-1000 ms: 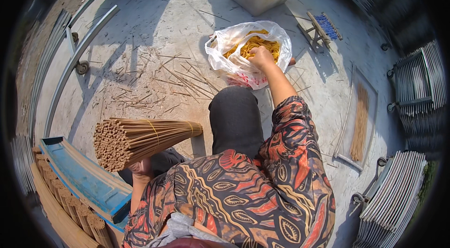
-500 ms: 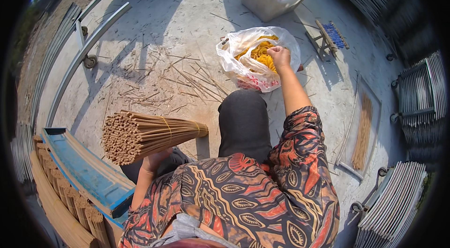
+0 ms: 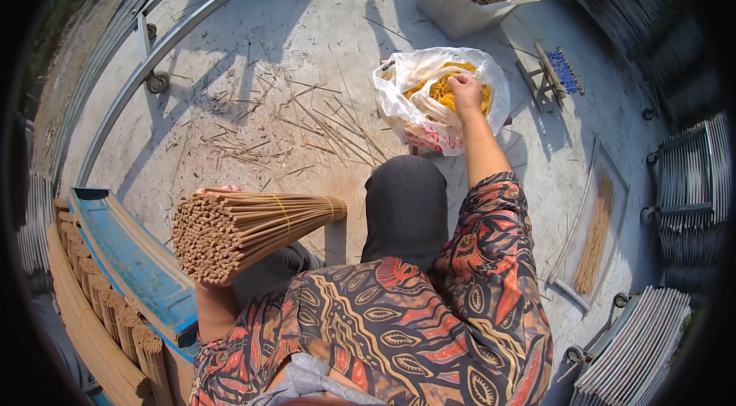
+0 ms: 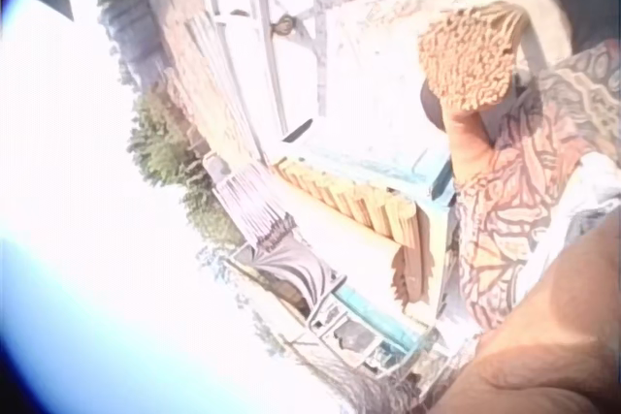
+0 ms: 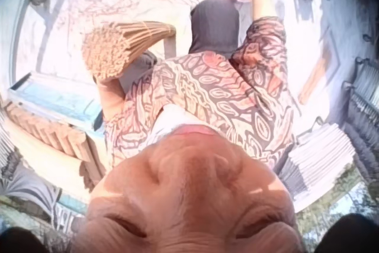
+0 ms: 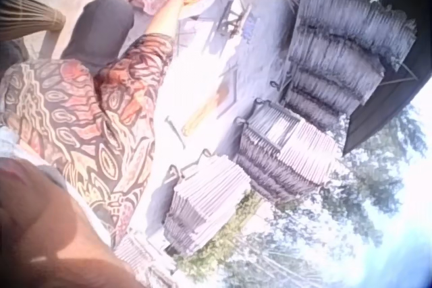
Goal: The person gathers thin wooden sticks, aligns them into bundles, and secures each bundle with a yellow rubber band. The person repeatedly picks up sticks, aligns them, and ties them before placing the finished bundles onto a nearby rack.
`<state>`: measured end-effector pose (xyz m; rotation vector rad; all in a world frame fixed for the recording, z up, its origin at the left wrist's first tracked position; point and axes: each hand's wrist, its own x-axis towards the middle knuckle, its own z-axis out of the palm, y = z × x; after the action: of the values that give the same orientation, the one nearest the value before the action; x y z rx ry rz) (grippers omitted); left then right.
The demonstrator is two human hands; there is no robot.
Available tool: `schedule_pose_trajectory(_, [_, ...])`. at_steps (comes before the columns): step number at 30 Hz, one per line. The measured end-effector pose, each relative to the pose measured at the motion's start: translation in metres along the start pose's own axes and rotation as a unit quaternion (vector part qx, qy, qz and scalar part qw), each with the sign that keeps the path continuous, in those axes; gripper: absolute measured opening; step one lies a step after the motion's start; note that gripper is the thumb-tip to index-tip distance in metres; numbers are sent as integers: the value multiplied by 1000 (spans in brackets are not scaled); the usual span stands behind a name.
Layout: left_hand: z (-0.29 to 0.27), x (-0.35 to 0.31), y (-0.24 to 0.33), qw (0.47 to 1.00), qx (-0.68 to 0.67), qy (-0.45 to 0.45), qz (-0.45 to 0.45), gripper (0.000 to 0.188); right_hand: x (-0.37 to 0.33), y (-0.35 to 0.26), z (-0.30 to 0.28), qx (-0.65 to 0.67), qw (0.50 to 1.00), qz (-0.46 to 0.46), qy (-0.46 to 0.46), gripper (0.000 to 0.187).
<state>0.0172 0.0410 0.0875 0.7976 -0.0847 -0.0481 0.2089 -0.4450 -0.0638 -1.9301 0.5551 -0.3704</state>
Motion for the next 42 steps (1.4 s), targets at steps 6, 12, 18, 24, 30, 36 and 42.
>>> schedule_pose_trajectory(6, [-10,-6,-10,999,-5,13,50,27,-2,13,-8,-113,987,85,-76,15])
schedule_pose_trajectory(12, [-17,-1,-9,1000,-4,-18,24,29,-7,18,-6,-264,960,5,-93,19])
schedule_pose_trajectory(18, [10,0,2,996,87,-13,8,39,-2,8,-17,-142,988,12,-60,20])
schedule_pose_trajectory(24, [-2,10,9,963,125,-229,73,120,-56,-113,1,-111,974,-111,-161,14])
schedule_pose_trajectory(30, [10,5,18,962,137,-236,31,146,-201,-257,54,85,852,-137,-499,10])
schedule_pose_trajectory(36, [8,-2,19,951,145,-270,41,142,-246,-300,90,89,768,-317,-549,12])
schedule_pose_trajectory(42, [3,-1,30,949,209,-238,-7,126,-250,-294,112,102,774,-374,-501,12])
